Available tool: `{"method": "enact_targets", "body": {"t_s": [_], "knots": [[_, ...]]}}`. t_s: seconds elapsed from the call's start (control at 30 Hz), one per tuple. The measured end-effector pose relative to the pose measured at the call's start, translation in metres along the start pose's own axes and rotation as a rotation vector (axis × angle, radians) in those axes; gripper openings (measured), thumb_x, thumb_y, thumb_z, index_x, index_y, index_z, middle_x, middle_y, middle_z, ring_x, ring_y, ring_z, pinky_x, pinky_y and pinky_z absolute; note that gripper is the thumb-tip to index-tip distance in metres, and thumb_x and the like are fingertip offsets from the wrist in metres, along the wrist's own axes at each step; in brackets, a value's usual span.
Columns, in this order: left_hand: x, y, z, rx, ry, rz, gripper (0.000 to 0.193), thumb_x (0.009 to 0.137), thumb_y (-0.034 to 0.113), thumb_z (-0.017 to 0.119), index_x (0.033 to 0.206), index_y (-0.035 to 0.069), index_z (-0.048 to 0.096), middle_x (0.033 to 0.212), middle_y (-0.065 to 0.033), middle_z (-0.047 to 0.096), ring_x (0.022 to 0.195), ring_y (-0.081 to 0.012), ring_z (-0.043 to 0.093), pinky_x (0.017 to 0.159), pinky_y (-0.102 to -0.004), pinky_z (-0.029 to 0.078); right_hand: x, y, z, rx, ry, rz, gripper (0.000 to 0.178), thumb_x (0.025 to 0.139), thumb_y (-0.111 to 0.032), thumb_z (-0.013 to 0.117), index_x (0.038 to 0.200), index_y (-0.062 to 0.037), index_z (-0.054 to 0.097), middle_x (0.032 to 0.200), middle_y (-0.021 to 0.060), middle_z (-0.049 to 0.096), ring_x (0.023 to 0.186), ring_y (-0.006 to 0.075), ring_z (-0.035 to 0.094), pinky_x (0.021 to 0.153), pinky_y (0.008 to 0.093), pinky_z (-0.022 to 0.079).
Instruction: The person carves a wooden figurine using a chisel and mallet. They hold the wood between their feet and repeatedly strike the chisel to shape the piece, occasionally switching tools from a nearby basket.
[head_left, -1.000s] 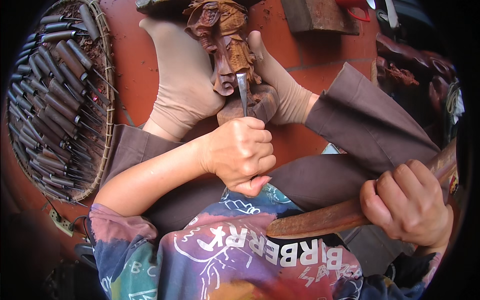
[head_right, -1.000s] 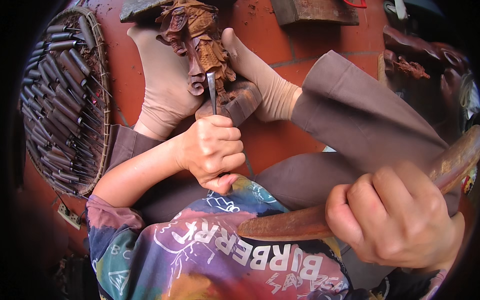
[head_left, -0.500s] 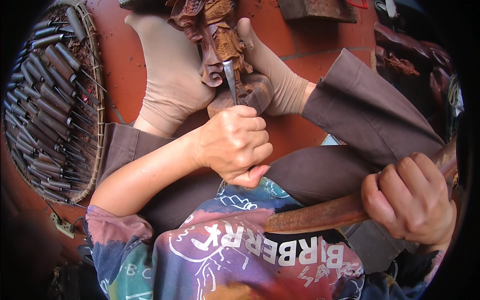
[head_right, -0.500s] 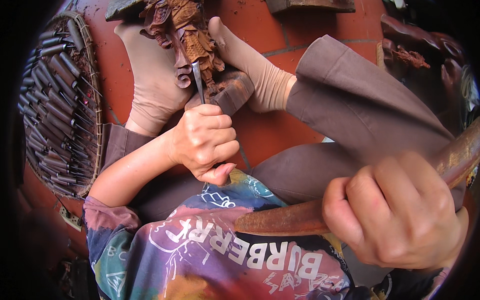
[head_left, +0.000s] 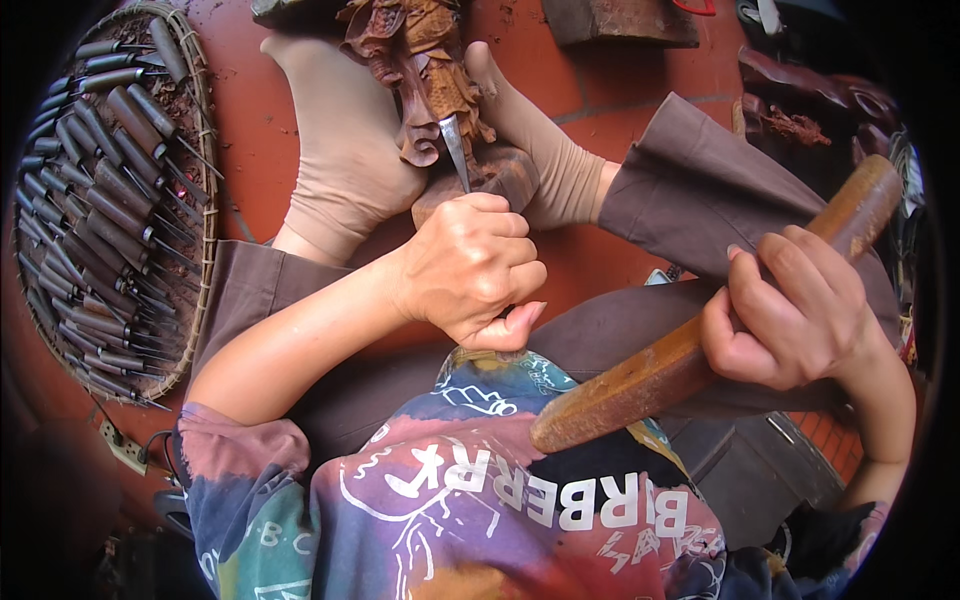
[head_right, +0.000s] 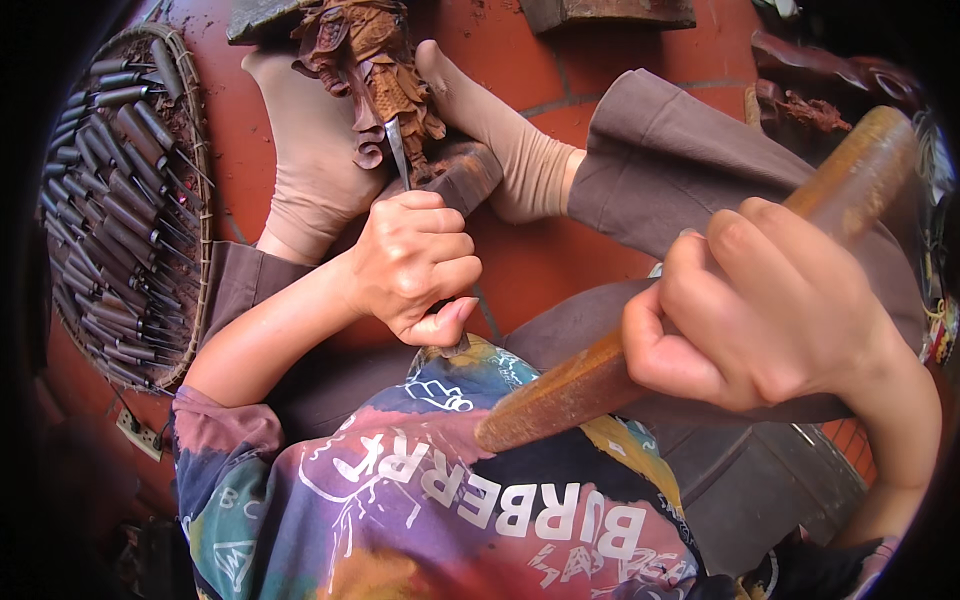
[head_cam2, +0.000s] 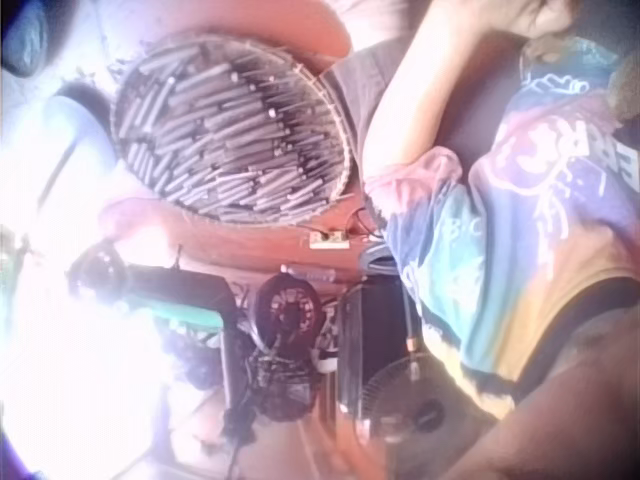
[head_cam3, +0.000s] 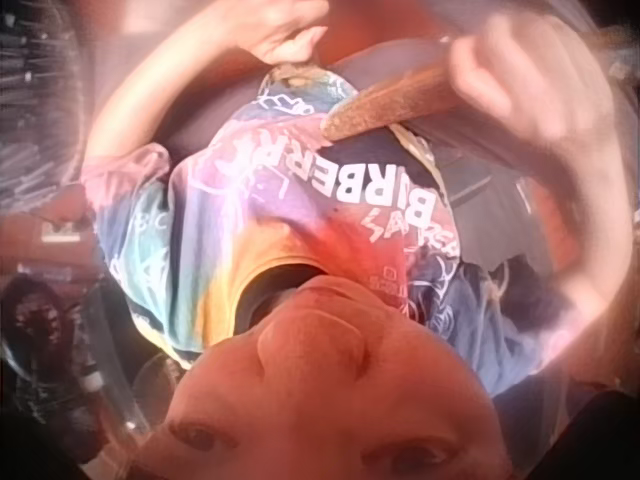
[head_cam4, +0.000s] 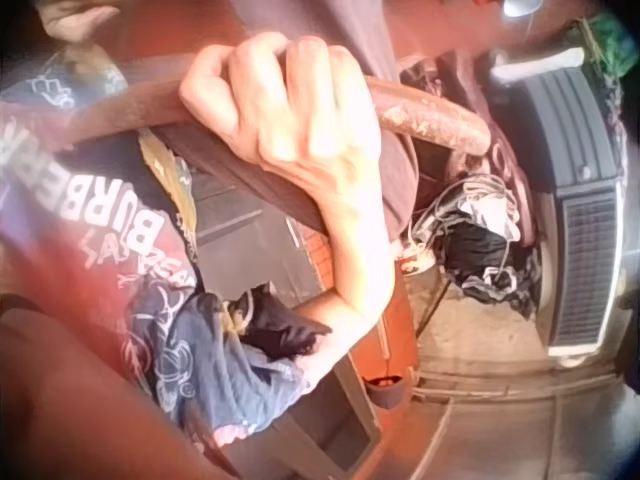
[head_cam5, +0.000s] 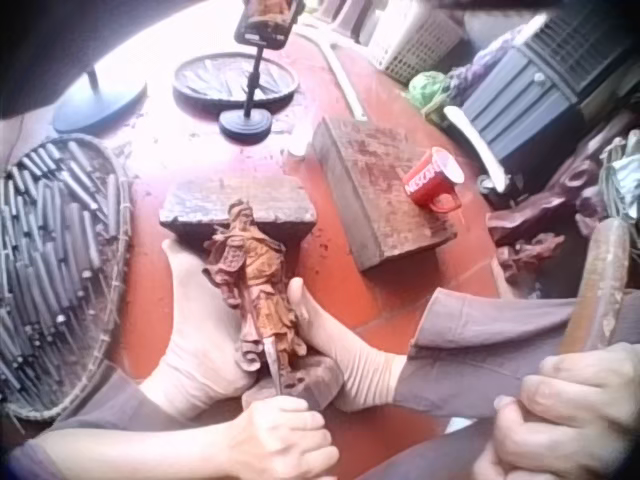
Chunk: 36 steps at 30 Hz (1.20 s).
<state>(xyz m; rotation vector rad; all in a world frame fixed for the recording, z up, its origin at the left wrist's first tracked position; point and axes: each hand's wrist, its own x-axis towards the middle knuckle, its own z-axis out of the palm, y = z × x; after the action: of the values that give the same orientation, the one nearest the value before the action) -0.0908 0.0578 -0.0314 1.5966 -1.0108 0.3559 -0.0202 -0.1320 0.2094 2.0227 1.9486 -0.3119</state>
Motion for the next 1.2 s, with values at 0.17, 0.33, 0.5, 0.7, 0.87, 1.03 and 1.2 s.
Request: {"method": "enact_targets", "body": {"t_s": [0.17,0.33,0.5,0.7,0.87,1.03,1.2], "knots": [[0.004,0.001,-0.002,-0.005,0.017,-0.009,0.024,0.057,0.028,0.06,0.055,0.01,0.043,0.053,-0.0036,0.039,0.049,-0.0222,0.041,0.048,-0.0357,0.031,-0.002,-0.006,0.006,-0.055,0.077,0.071,0.026,0.06,-0.016,0.063,0.085,-0.0147,0.057,0.07,0.0029,0.047,0.055,0.0162,0.043,0.049,0.0257,0.039],[0.013,0.006,-0.016,-0.056,-0.017,-0.069,0.024,0.062,0.025,0.063,0.053,0.009,0.048,0.052,-0.0048,0.046,0.051,-0.0241,0.049,0.049,-0.0365,0.038,-0.002,0.001,0.006,-0.031,0.136,0.055,0.035,0.052,-0.022,0.059,0.086,-0.0134,0.056,0.069,0.0032,0.047,0.055,0.0169,0.044,0.047,0.0262,0.037],[0.019,0.007,-0.024,-0.147,0.031,-0.104,0.021,0.06,0.025,0.062,0.053,0.009,0.05,0.051,-0.0061,0.046,0.049,-0.0257,0.048,0.048,-0.0374,0.037,-0.002,0.006,0.004,0.02,0.2,0.044,0.045,0.045,-0.025,0.052,0.087,-0.0096,0.056,0.072,0.005,0.052,0.054,0.0183,0.047,0.044,0.0269,0.036],[0.021,0.006,-0.026,-0.187,0.065,-0.119,0.02,0.059,0.024,0.061,0.051,0.008,0.049,0.049,-0.007,0.045,0.047,-0.0265,0.047,0.047,-0.0381,0.037,-0.003,0.009,0.002,0.073,0.171,0.039,0.044,0.045,-0.024,0.052,0.086,-0.0092,0.055,0.07,0.0048,0.051,0.054,0.0186,0.047,0.044,0.0275,0.036],[0.023,0.006,-0.027,-0.182,0.104,-0.124,0.021,0.059,0.023,0.06,0.05,0.008,0.048,0.048,-0.0076,0.044,0.046,-0.0273,0.046,0.046,-0.0388,0.037,-0.003,0.007,0.002,0.064,0.141,0.071,0.04,0.048,-0.024,0.055,0.085,-0.0092,0.055,0.069,0.0042,0.049,0.054,0.0182,0.046,0.044,0.0282,0.036],[0.026,0.006,-0.027,-0.195,0.146,-0.161,0.022,0.061,0.021,0.06,0.049,0.008,0.047,0.047,-0.0088,0.043,0.044,-0.029,0.045,0.046,-0.0397,0.037,-0.005,0.009,0.005,0.039,0.145,0.078,0.038,0.05,-0.023,0.057,0.085,-0.0089,0.053,0.072,0.0049,0.051,0.056,0.0194,0.048,0.046,0.0282,0.037],[0.027,0.006,-0.025,-0.195,0.182,-0.163,0.023,0.063,0.02,0.06,0.049,0.008,0.047,0.046,-0.0095,0.042,0.044,-0.0303,0.045,0.046,-0.0397,0.037,-0.01,0.018,0.005,0.037,0.164,0.046,0.036,0.054,-0.021,0.06,0.087,-0.0091,0.053,0.075,0.0045,0.054,0.057,0.0198,0.05,0.047,0.0295,0.039]]}}
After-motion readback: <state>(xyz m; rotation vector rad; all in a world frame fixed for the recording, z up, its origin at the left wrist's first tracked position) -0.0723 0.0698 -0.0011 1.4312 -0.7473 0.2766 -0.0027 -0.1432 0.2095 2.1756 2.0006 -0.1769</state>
